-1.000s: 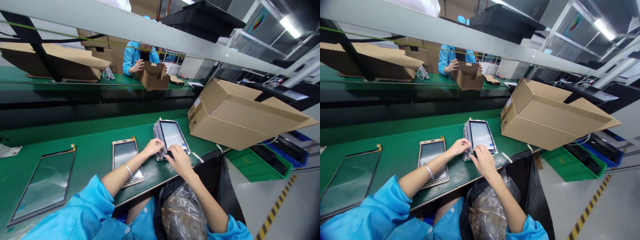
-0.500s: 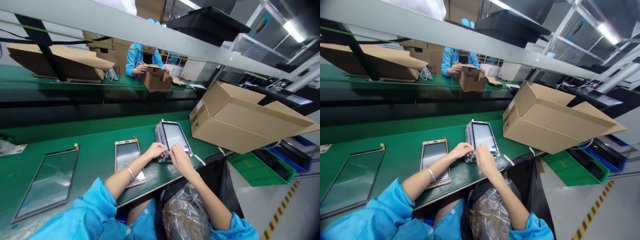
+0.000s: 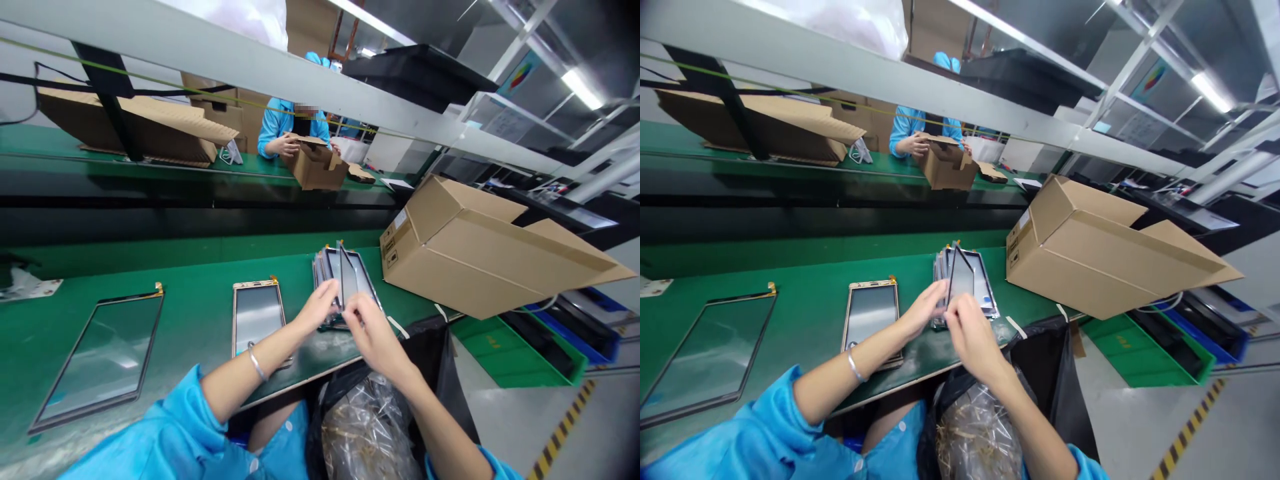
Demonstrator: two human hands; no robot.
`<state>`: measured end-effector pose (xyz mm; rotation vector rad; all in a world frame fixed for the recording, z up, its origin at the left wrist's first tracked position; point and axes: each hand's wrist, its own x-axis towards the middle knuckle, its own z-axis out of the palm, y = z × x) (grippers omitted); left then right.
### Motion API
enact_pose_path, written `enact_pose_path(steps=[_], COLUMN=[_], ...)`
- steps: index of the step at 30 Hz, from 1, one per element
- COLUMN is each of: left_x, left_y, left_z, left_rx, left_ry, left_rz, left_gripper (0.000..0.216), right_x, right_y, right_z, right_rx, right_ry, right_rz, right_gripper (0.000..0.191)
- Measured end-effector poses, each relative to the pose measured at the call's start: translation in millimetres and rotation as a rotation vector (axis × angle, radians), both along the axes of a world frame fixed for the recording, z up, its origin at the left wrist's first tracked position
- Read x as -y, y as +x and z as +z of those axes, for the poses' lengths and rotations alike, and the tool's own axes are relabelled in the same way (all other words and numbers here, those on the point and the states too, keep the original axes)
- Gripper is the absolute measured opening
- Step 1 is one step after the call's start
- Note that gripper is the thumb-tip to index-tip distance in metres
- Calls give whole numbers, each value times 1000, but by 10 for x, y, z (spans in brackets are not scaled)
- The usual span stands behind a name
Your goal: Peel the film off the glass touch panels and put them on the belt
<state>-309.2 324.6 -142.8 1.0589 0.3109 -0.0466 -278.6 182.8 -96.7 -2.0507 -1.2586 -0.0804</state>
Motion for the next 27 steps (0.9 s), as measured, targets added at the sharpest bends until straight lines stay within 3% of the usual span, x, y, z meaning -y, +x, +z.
enact_pose_path(steps=[3, 7, 10, 13, 15, 18, 19, 21, 24, 26, 27], left_x=[34, -4, -103, -218, -274, -294, -282, -240, -196, -230, -268], left_y=[-303, -707, -950, -1167, -1298, -1446, -1478, -1524, -1583, -1637, -1669], left_z=[88, 111, 173, 218, 170, -18, -86, -188, -209, -160, -131], left_rx=[-9, -4, 53, 154, 262, 316, 299, 284, 339, 342, 324], left_ry=[-235, -437, -570, -557, -389, -19, 54, 65, -86, -242, -329], left_rz=[-90, -80, 51, 93, 126, 384, 461, 481, 406, 416, 430], left_gripper=[67, 63, 65, 63, 71, 83, 86, 91, 84, 76, 73], right_x=[-96, -238, -229, -111, -44, -90, -151, -312, -516, -545, -522], right_y=[-430, -847, -953, -869, -769, -696, -712, -822, -1124, -1312, -1371], right_z=[-25, -168, -186, -143, -138, -250, -327, -535, -863, -991, -1014], right_rx=[36, 324, 504, 520, 294, -349, -579, -996, -1449, -1548, -1494], right_ry=[-28, -71, -96, 63, 266, 705, 854, 1043, 965, 799, 725], right_rz=[118, 171, 127, 102, 4, -315, -395, -434, -335, -227, -197], right_gripper=[16, 13, 20, 32, 31, 21, 20, 20, 22, 23, 24])
